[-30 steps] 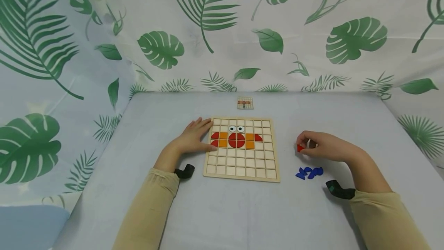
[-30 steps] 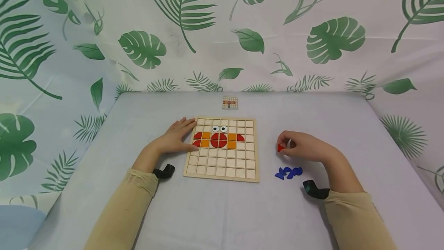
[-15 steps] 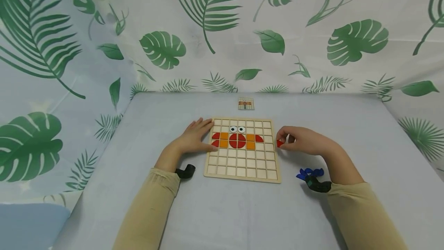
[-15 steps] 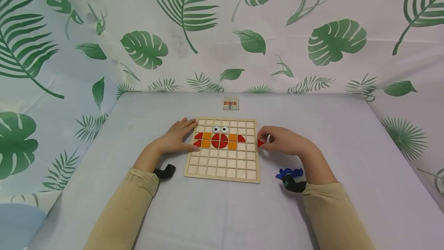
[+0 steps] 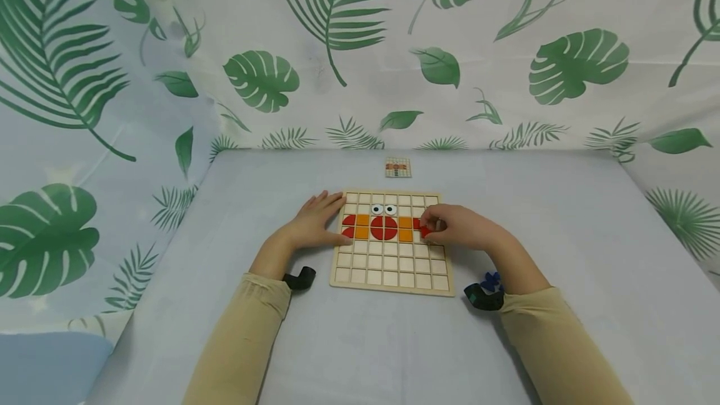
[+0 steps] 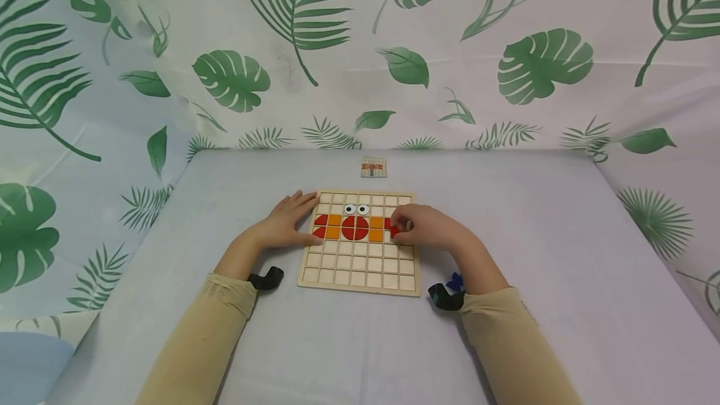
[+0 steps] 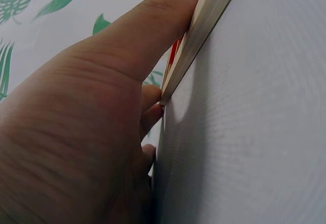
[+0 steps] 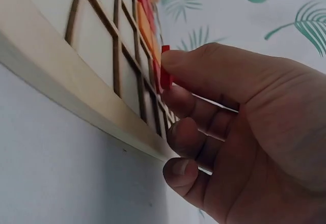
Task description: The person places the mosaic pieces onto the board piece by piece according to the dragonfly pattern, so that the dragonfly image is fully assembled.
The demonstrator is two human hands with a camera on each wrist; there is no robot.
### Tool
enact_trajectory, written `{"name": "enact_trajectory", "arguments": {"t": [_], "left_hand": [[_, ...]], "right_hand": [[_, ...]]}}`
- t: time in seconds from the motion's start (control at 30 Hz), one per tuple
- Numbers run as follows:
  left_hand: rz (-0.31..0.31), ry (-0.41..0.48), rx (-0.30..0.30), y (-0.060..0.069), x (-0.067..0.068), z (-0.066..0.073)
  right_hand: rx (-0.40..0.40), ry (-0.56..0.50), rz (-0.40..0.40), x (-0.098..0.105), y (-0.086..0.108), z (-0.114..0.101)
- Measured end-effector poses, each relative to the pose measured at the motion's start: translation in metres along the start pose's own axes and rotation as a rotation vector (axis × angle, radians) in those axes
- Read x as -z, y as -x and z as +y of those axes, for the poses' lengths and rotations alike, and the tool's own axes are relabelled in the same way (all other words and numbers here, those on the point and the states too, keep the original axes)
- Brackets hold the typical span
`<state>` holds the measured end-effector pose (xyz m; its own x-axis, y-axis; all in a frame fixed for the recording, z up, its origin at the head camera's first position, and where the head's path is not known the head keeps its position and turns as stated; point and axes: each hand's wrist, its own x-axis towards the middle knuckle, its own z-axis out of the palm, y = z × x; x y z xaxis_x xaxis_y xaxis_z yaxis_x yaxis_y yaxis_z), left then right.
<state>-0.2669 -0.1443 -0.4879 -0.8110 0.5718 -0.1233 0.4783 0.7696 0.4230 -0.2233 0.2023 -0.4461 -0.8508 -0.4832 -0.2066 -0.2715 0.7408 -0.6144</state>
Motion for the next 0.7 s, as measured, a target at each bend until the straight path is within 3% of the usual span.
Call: {"name": "enact_trajectory", "arguments": {"t": [0.7], "left_hand": [[-0.008, 0.002, 0.017, 0.002, 0.001, 0.002]], "right_hand": [[0.000, 0.045, 0.012, -0.011, -0.006, -0.012]]}}
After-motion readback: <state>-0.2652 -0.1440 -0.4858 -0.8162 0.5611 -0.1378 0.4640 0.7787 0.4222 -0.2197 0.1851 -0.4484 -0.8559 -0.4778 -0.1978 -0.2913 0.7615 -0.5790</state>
